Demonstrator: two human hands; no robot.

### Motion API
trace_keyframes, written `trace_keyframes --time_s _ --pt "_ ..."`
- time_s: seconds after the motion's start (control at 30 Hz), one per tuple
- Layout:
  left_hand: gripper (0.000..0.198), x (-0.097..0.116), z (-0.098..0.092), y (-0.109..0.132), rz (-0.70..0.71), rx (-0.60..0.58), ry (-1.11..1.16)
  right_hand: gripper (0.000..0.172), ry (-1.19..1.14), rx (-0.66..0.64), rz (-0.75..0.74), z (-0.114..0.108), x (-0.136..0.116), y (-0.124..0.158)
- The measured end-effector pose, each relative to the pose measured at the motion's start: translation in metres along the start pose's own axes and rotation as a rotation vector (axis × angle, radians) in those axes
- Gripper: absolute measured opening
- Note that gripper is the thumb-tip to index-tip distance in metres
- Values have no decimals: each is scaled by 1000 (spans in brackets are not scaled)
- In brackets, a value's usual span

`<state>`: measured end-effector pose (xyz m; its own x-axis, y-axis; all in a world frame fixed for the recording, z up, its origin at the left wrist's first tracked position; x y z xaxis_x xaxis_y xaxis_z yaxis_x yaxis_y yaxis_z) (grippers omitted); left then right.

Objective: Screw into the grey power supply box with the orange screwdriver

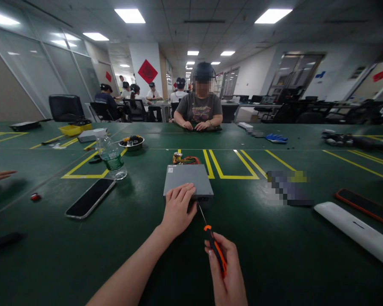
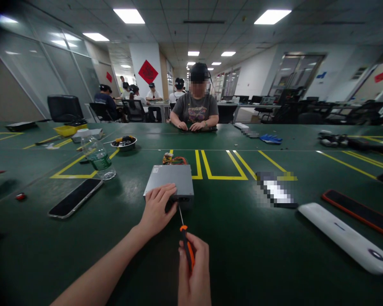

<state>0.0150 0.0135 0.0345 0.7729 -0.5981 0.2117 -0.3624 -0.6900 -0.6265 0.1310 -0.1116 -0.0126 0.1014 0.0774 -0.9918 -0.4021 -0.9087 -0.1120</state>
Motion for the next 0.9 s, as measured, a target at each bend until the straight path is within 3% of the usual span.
trace_keyframes --time_s 0.1,0.3,0.43,0.53,0.63,0.8,0.9 --pt "35 2 0 1 53 -22 -39 43 -118 -8 87 2 2 1" --pt "17 5 1 4 133 -50 -99 44 -478 -30 375 12 9 5" --pt "11 5 4 4 127 -16 -104 45 -462 -60 357 23 6 10" --pt "8 5 6 4 107 27 -113 44 -353 -173 298 27 3 10" --pt "9 5 8 4 100 56 -117 39 -39 -273 62 18 -6 4" --pt "6 3 11 5 98 47 -124 43 726 -440 -853 -4 -34 -3" --pt "6 2 12 4 87 46 -125 32 860 -544 -1122 -10 -43 -6"
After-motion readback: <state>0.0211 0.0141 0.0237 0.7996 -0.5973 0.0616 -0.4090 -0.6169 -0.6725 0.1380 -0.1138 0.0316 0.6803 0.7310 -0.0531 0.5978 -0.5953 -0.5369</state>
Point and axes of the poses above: each hand's wrist, its own y-axis away from the middle knuckle, its own z-axis out of the palm, x = y × z, the point moved 4 cm from there along -y, towards the middle knuckle, and after that the axes turned 2 degrees about -y, right-handed, at the moved point
